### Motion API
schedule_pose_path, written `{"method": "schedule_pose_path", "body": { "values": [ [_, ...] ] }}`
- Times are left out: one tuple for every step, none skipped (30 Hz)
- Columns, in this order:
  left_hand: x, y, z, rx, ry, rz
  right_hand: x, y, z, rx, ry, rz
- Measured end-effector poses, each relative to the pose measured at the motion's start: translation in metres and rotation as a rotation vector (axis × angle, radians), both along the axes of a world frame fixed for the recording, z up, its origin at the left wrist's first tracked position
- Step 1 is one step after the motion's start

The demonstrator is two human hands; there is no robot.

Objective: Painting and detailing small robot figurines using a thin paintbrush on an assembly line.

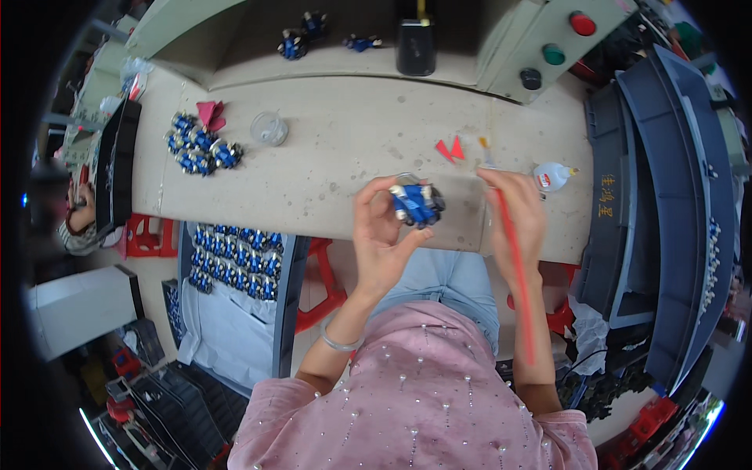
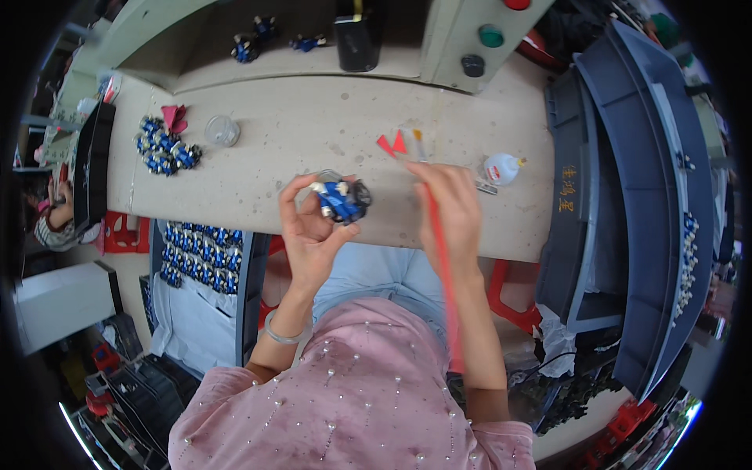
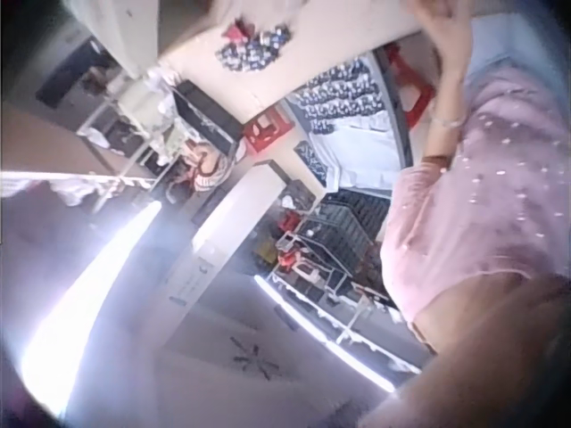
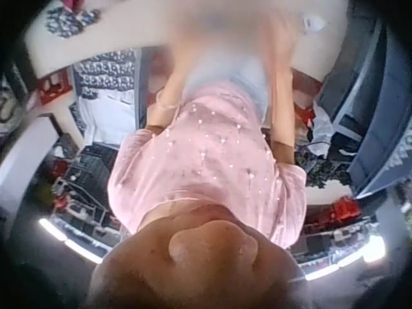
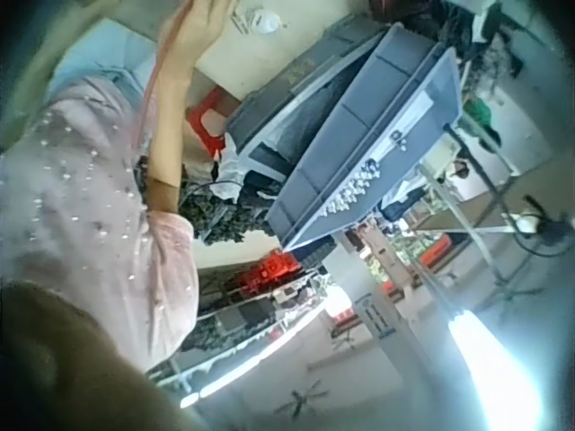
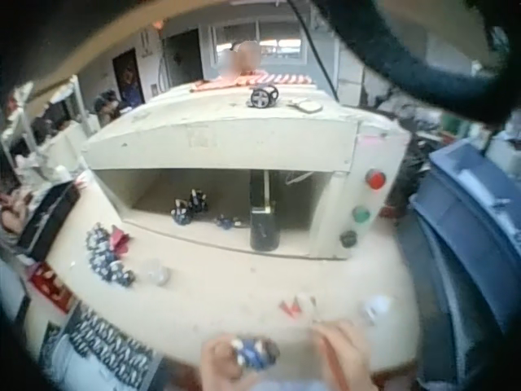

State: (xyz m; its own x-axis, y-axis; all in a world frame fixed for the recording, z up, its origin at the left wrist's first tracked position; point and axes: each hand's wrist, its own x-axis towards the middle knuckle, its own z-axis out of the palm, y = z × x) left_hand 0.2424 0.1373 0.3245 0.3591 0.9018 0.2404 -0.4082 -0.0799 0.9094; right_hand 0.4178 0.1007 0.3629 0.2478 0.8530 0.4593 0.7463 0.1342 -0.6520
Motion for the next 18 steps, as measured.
{"method": "schedule_pose_path", "body": {
  "values": [
    [-0.002,0.000,0.002,-0.062,-0.028,0.069,-0.002,0.009,-0.005,0.006,-0.085,0.005],
    [-0.005,0.000,0.004,-0.123,-0.056,0.136,-0.006,0.019,-0.010,0.014,-0.176,0.010],
    [-0.010,0.001,0.006,-0.112,-0.066,0.108,-0.010,0.030,-0.014,-0.023,-0.313,-0.034],
    [-0.016,0.003,0.008,-0.126,-0.033,0.205,-0.015,0.039,-0.017,-0.050,-0.453,-0.068],
    [-0.024,0.006,0.011,-0.137,0.001,0.307,-0.019,0.046,-0.019,-0.044,-0.456,-0.092],
    [-0.033,0.009,0.013,-0.102,0.036,0.368,-0.024,0.053,-0.020,-0.099,-0.570,-0.102],
    [-0.043,0.012,0.014,-0.061,0.041,0.420,-0.026,0.061,-0.022,-0.090,-0.687,-0.114],
    [-0.053,0.016,0.015,-0.046,0.064,0.505,-0.028,0.067,-0.023,-0.128,-0.686,-0.124],
    [-0.062,0.019,0.015,-0.020,0.060,0.589,-0.029,0.073,-0.024,-0.175,-0.699,-0.130],
    [-0.075,0.023,0.016,-0.059,0.087,0.668,-0.031,0.079,-0.026,-0.155,-0.715,-0.137],
    [-0.086,0.025,0.016,-0.065,0.068,0.714,-0.031,0.084,-0.029,-0.202,-0.715,-0.134],
    [-0.094,0.026,0.015,-0.058,0.081,0.745,-0.032,0.090,-0.031,-0.218,-0.718,-0.188],
    [-0.102,0.027,0.015,-0.084,0.093,0.782,-0.032,0.094,-0.033,-0.257,-0.713,-0.235],
    [-0.110,0.028,0.015,-0.136,0.089,0.824,-0.033,0.096,-0.034,-0.211,-0.714,-0.232],
    [-0.115,0.028,0.015,-0.098,0.096,0.834,-0.033,0.098,-0.034,-0.287,-0.707,-0.254],
    [-0.118,0.027,0.014,-0.099,0.112,0.857,-0.032,0.100,-0.033,-0.414,-0.690,-0.262],
    [-0.119,0.027,0.013,-0.104,0.128,0.878,-0.030,0.104,-0.030,-0.352,-0.704,-0.270],
    [-0.118,0.025,0.012,-0.078,0.102,0.852,-0.027,0.108,-0.025,-0.297,-0.559,-0.196]
  ]
}}
